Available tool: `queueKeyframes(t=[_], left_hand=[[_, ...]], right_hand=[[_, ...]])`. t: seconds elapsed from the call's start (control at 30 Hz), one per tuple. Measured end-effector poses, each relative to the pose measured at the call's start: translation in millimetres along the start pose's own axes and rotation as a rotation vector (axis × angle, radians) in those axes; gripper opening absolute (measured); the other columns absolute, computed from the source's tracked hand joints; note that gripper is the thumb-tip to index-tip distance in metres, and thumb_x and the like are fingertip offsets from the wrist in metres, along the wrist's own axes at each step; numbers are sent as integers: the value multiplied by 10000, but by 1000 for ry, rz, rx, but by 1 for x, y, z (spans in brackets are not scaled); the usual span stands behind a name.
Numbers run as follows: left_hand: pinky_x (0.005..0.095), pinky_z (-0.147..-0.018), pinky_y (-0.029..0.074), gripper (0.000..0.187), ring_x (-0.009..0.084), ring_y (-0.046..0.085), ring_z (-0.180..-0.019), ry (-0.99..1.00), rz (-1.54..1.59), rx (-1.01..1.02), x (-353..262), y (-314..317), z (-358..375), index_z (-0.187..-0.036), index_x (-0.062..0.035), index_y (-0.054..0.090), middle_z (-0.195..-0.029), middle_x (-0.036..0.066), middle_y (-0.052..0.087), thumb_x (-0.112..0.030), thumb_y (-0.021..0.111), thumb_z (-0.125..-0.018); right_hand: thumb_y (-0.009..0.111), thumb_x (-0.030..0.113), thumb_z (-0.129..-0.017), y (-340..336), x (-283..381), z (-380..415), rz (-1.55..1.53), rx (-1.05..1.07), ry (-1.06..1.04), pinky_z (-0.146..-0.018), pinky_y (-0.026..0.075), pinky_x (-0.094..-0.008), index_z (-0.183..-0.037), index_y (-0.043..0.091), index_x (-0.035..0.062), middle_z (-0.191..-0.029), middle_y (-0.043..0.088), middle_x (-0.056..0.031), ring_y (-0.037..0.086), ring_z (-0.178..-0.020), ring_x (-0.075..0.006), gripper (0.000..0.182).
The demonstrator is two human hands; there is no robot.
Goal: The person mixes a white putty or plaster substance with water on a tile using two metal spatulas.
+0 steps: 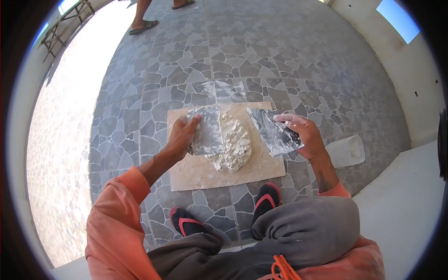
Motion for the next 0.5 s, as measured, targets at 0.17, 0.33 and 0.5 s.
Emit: queueKeyframes(t=[0.17, 0.33, 0.5], left_hand=[[279, -529, 439, 343, 86, 527, -638, 25, -17, 19, 2, 1, 3, -974, 12, 539, -767, 31, 555, -327, 588, -986], [276, -494, 416, 334, 82, 518, -601, 11, 15, 44, 9, 2, 8, -957, -3, 540, -738, 17, 548, -331, 595, -984], [274, -486, 407, 326, 75, 512, -589, -5, 22, 66, 11, 2, 11, -951, -15, 549, -722, 3, 543, -336, 594, -986]], right_hand=[[603, 122, -894, -23, -31, -7, -746, 303, -2, -1044, 439, -452, -1252, 523, -136, -1091, 605, -210, 575, -1057, -296, 449], [623, 141, -928, -22, -62, 3, -817, 236, -72, -1068, 450, -438, -985, 581, -114, -1083, 594, -209, 568, -1111, -284, 264], [608, 57, -942, -11, -76, 7, -696, 135, 0, -1038, 495, -387, -1029, 592, -64, -1072, 599, -165, 590, -1081, -241, 150]])
Point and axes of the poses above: each hand's wrist, its own z-axis away from the middle knuckle, its own y-axis out of the palm, x = y × z, the point moved 2 cm from there along -z, towards the middle knuckle
